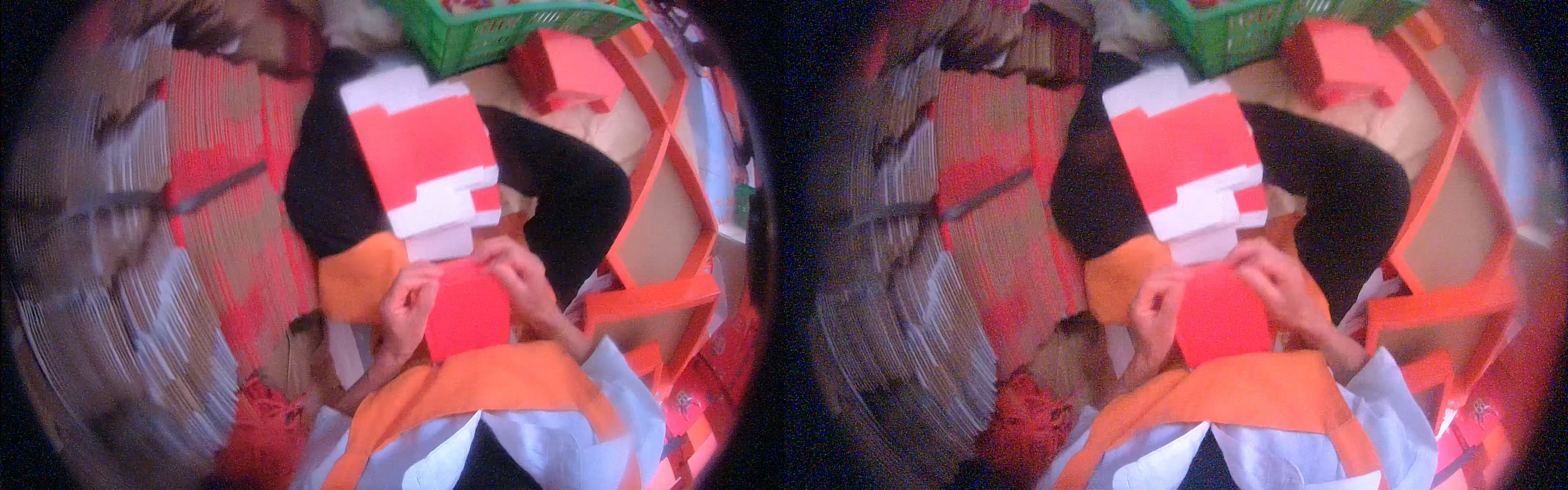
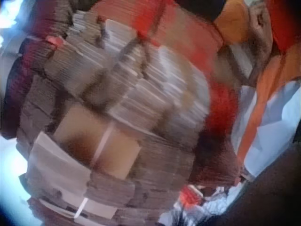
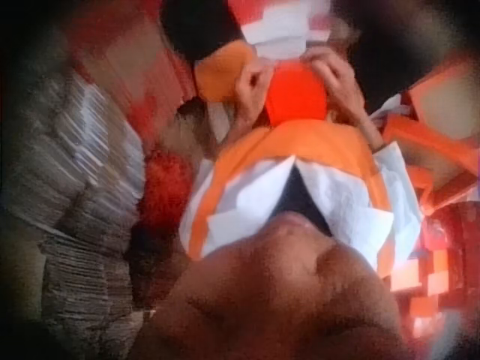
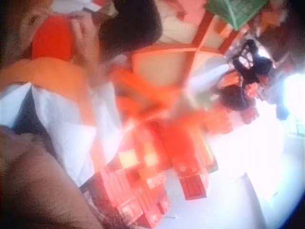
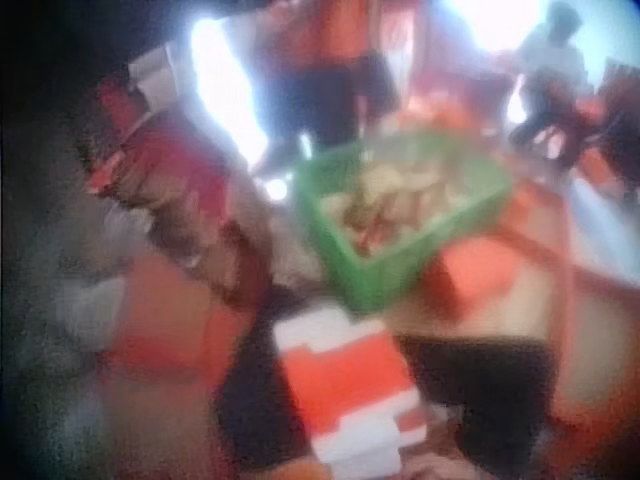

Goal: The person sits on the floor and repeatedly picks up small packets from a green basket, places them into red paper envelopes, and folds the envelopes closed. The person stacks the finished envelopes on their lap.

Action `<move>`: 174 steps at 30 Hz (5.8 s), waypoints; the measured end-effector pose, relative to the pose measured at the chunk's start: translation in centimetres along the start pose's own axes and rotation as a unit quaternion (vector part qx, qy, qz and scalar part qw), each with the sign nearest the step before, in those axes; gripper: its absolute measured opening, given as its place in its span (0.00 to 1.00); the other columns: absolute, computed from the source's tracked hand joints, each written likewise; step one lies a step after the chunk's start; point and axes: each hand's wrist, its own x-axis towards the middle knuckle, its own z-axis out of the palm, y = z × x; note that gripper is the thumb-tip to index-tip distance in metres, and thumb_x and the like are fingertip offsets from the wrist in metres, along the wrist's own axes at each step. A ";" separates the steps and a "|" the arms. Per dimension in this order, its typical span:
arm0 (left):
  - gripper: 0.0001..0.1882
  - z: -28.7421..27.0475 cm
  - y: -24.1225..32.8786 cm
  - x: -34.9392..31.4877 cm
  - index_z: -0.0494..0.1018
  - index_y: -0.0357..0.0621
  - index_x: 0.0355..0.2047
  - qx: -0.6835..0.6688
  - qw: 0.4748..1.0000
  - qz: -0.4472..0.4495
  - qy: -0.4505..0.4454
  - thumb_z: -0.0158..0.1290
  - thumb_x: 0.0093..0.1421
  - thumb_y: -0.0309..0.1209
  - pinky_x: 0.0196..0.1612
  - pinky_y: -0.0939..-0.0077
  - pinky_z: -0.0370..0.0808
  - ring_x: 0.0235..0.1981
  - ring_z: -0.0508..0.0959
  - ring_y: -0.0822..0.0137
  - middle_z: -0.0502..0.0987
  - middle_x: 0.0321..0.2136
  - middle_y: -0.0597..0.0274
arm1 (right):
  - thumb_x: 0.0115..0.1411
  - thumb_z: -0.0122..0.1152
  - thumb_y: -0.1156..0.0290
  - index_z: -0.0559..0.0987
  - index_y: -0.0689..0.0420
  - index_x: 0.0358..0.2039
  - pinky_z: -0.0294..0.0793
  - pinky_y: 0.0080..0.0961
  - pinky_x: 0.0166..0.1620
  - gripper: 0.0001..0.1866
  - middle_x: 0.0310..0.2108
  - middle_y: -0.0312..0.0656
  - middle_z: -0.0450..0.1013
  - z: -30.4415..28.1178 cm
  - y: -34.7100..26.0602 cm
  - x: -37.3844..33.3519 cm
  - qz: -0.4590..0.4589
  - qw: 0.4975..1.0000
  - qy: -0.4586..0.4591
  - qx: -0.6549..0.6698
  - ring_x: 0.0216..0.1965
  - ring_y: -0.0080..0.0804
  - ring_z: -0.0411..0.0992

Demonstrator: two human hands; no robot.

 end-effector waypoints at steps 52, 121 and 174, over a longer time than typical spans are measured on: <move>0.22 -0.8 -1.1 10.0 0.57 0.41 0.52 -0.182 0.952 -0.080 0.233 0.43 0.61 0.40 0.45 0.66 0.70 0.42 0.71 0.63 0.68 0.45 0.56 | 0.58 0.44 0.67 0.70 0.61 0.41 0.70 0.27 0.43 0.14 0.38 0.43 0.69 -19.5 -10.7 18.7 -0.053 0.973 0.159 0.158 0.39 0.30 0.70; 0.19 0.7 -0.7 -1.1 0.61 0.39 0.38 -0.069 0.997 0.021 -0.016 0.58 0.49 0.24 0.49 0.69 0.65 0.43 0.69 0.62 0.69 0.39 0.53 | 0.49 0.50 0.84 0.60 0.58 0.38 0.62 0.32 0.50 0.17 0.40 0.44 0.64 1.3 2.3 -2.2 -0.026 0.972 0.055 0.226 0.46 0.34 0.63; 0.44 0.8 -6.7 14.3 0.49 0.30 0.56 0.323 0.928 -0.045 0.180 0.61 0.44 0.36 0.59 0.63 0.53 0.57 0.56 0.47 0.56 0.54 0.38 | 0.61 0.45 0.60 0.61 0.59 0.54 0.61 0.32 0.55 0.23 0.52 0.44 0.59 -24.1 -0.8 11.7 -0.028 0.906 0.406 -0.117 0.54 0.33 0.59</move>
